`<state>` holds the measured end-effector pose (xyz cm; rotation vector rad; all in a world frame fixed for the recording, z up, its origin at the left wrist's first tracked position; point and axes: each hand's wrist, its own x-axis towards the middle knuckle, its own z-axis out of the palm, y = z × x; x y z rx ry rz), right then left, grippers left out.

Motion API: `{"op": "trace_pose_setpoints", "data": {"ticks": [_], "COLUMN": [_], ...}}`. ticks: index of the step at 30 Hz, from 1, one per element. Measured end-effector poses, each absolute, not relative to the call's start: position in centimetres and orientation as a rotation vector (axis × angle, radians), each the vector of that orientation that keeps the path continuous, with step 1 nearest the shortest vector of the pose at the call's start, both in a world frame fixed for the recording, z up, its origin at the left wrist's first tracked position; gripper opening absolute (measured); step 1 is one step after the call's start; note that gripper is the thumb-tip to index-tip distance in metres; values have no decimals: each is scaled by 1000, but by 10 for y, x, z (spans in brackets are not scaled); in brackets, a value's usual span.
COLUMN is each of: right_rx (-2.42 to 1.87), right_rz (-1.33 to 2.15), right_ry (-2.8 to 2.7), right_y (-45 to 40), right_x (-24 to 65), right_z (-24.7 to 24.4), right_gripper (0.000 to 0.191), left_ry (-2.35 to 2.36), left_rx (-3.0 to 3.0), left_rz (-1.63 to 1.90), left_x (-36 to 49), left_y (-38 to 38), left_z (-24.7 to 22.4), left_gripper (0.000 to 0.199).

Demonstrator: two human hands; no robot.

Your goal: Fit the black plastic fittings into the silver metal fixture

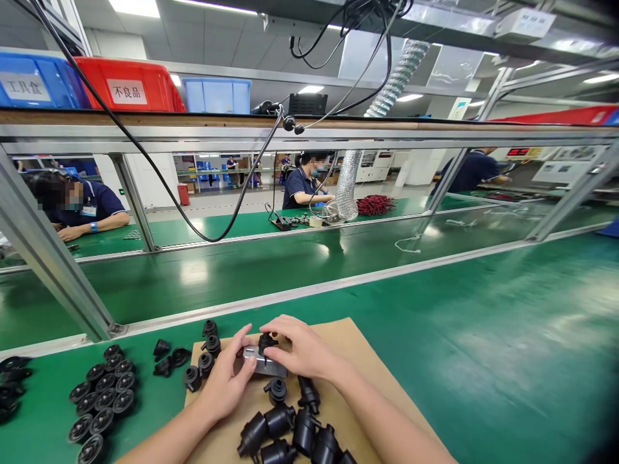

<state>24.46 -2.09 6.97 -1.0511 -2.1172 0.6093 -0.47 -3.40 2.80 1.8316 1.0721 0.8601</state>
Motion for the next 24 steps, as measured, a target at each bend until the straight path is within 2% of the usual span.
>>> {"op": "trace_pose_setpoints", "data": {"ticks": [5, 14, 17, 20, 24], "right_rx": [-1037, -1263, -1319, -1438, -1513], "right_rz": [588, 596, 668, 656, 659], "right_ry": [-2169, -2178, -2267, -2250, -2219], "right_y": [-19, -6, -2, 0, 0], "right_x": [241, 296, 312, 311, 306], "right_z": [67, 70, 67, 64, 64], "right_gripper": [41, 61, 71, 67, 95], "left_ry": [1062, 1149, 1230, 1263, 1258], "left_rx": [1836, 1886, 1956, 2031, 2071], "left_rz": [866, 923, 925, 907, 879], "left_x": [-4, -3, -1, 0, 0], "left_y": [-33, -33, -33, -36, -38], "left_z": [27, 18, 16, 17, 18], "left_gripper": [66, 58, 62, 69, 71]}}
